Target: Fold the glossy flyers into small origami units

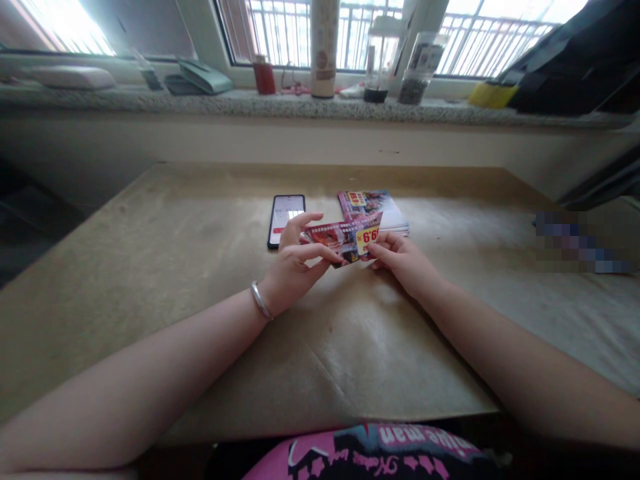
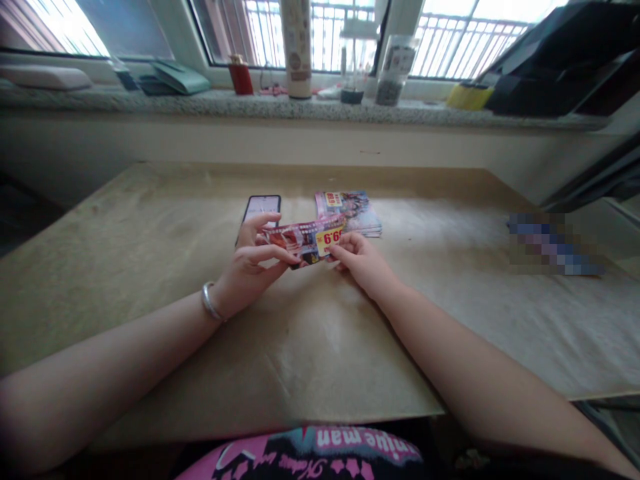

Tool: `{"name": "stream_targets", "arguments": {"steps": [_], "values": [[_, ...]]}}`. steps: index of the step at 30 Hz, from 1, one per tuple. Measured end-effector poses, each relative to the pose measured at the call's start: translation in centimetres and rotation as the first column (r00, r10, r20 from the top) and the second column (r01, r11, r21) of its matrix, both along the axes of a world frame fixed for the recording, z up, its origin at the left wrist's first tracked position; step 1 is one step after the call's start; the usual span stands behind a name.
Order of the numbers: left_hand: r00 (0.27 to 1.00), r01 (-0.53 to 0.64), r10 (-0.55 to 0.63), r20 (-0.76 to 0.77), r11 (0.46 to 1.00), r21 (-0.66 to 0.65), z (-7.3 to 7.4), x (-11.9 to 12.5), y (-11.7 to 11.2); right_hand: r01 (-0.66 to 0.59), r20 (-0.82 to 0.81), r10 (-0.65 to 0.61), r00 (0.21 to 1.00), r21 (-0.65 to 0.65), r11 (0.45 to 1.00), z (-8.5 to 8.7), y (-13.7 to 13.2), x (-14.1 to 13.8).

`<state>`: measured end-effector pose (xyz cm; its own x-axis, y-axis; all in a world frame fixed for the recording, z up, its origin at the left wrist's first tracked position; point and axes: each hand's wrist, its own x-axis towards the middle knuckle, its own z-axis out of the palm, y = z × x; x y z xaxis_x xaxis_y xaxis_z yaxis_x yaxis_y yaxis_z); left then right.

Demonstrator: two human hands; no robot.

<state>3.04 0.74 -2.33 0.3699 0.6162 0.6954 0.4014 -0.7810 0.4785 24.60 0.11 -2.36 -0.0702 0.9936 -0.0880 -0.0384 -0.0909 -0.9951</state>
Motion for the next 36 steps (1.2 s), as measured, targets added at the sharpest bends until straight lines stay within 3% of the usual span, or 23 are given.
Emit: {"name": "stream_targets", "arguments": {"steps": [5, 9, 14, 17, 21, 27, 31, 36], "values": [[1.0, -0.006, 0.004, -0.031, 0.997, -0.074, 0.5, 0.0, -0.5, 0.069, -0.095, -0.075, 0.993, -0.07, 0.995, -0.3, 0.2, 0.2], [0.989, -0.062, 0.075, 0.124, 0.992, -0.107, -0.7, 0.0, 0.2, 0.08, -0.075, -0.081, 0.994, -0.016, 0.997, -0.9, 0.5, 0.4], [0.939, 0.028, 0.067, 0.337, 0.963, -0.269, -2.3, 0.3, 1.5, 0.101, -0.06, -0.099, 0.993, 0.023, 0.995, -1.2, 0.7, 0.6], [0.917, 0.181, -0.026, 0.399, 0.917, -0.356, -2.3, 0.4, 1.6, 0.092, -0.047, -0.09, 0.995, 0.03, 0.995, -1.1, 0.5, 0.5], [0.917, 0.263, -0.103, 0.384, 0.882, -0.391, -2.2, 0.4, 1.5, 0.037, 0.055, -0.041, 0.998, 0.073, 0.997, -1.1, 0.3, 0.3], [0.966, 0.121, -0.031, 0.256, 0.931, -0.346, -2.0, 0.1, 1.2, -0.04, 0.217, -0.003, 0.976, 0.194, 0.98, -1.3, 0.3, 0.3], [0.986, 0.037, 0.014, 0.165, 0.953, -0.301, -1.8, -0.1, 1.0, -0.09, 0.408, -0.04, 0.912, 0.295, 0.951, -1.1, 0.1, 0.7], [0.95, 0.187, -0.085, 0.302, 0.927, -0.326, -1.3, -0.1, 1.1, -0.129, 0.449, -0.007, 0.894, 0.272, 0.954, -0.9, 0.0, 0.9]]}}
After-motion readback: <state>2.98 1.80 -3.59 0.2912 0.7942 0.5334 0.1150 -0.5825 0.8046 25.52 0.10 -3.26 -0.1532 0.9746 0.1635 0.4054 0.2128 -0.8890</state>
